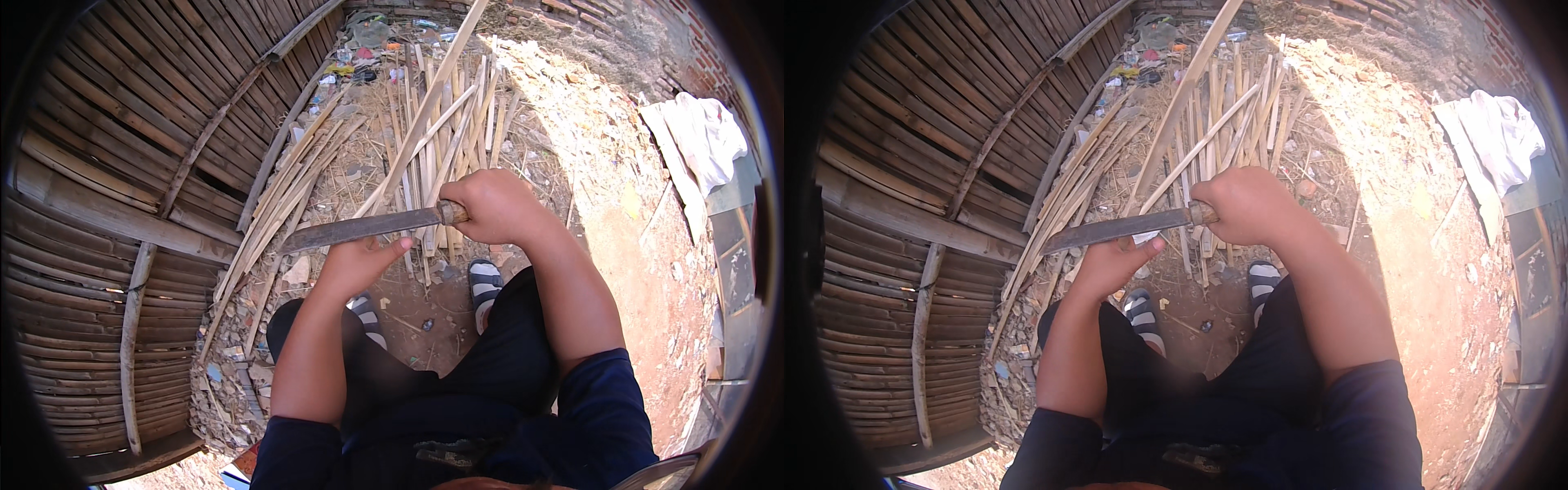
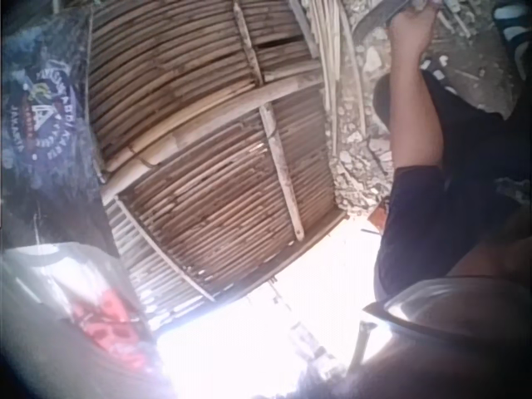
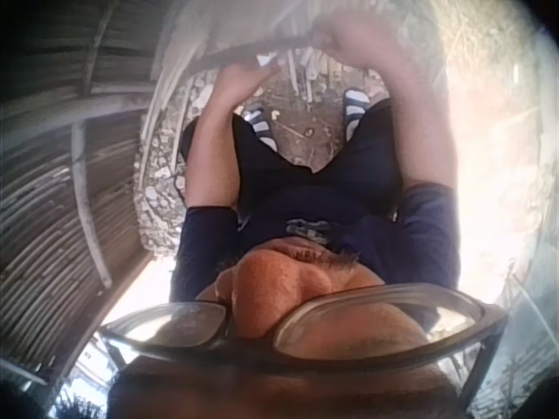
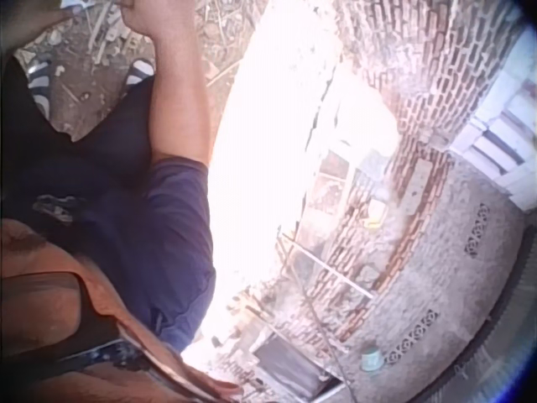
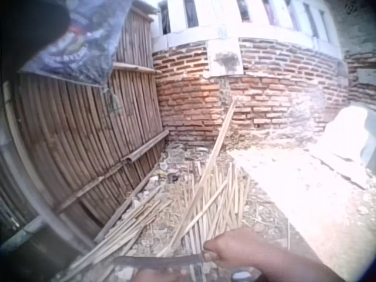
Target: The person thins bamboo strips by hand using a large knife, scraping and shaving the surface of individual strips one at a time while crouched over a pile of bamboo material.
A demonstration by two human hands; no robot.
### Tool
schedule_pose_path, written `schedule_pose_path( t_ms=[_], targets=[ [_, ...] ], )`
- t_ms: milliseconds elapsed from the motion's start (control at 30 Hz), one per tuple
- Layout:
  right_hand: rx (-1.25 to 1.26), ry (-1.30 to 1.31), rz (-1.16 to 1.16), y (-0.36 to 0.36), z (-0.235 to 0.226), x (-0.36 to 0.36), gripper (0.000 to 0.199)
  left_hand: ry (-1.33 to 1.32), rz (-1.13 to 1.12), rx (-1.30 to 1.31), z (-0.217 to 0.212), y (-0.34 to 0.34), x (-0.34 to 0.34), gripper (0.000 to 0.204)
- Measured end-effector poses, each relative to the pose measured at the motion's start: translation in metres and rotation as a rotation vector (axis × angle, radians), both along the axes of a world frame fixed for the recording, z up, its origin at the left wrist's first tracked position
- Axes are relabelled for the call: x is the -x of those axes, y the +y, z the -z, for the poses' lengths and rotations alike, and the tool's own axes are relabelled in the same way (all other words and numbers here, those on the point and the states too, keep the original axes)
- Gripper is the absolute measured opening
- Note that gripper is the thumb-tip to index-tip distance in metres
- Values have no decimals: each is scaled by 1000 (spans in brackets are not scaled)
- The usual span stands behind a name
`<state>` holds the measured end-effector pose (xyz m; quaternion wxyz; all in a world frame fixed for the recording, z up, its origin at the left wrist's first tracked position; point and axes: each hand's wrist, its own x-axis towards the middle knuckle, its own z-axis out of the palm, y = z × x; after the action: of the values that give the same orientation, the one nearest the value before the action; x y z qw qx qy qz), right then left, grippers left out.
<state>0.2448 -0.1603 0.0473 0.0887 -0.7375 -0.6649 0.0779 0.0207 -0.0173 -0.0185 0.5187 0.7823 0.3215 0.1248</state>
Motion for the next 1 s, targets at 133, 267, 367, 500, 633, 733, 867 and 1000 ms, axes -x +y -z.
schedule_pose_path(
  t_ms=[133,267,367,500,633,733,867,1000],
  targets=[
    [-95,1,130,-7,-6,-22,21,102,-3,-28,-9,-1,4,63],
    [-204,75,304,-15,-3,-45,21,41,-3,-11,-2,-1,2,64],
    [-181,85,214,-14,-1,-37,22,72,8,78,-7,-4,1,64],
    [-83,29,42,-6,2,-12,20,-66,35,113,7,-3,1,65],
    [35,137,50,3,-6,-13,24,-57,51,57,-2,-3,1,67],
    [82,237,73,6,3,-25,27,-29,33,73,5,-4,-4,67],
    [-68,79,1,9,23,-15,22,-133,10,92,11,-3,-3,67],
    [-88,36,-86,12,23,5,21,197,25,111,-9,-4,-2,65]
  ],
)
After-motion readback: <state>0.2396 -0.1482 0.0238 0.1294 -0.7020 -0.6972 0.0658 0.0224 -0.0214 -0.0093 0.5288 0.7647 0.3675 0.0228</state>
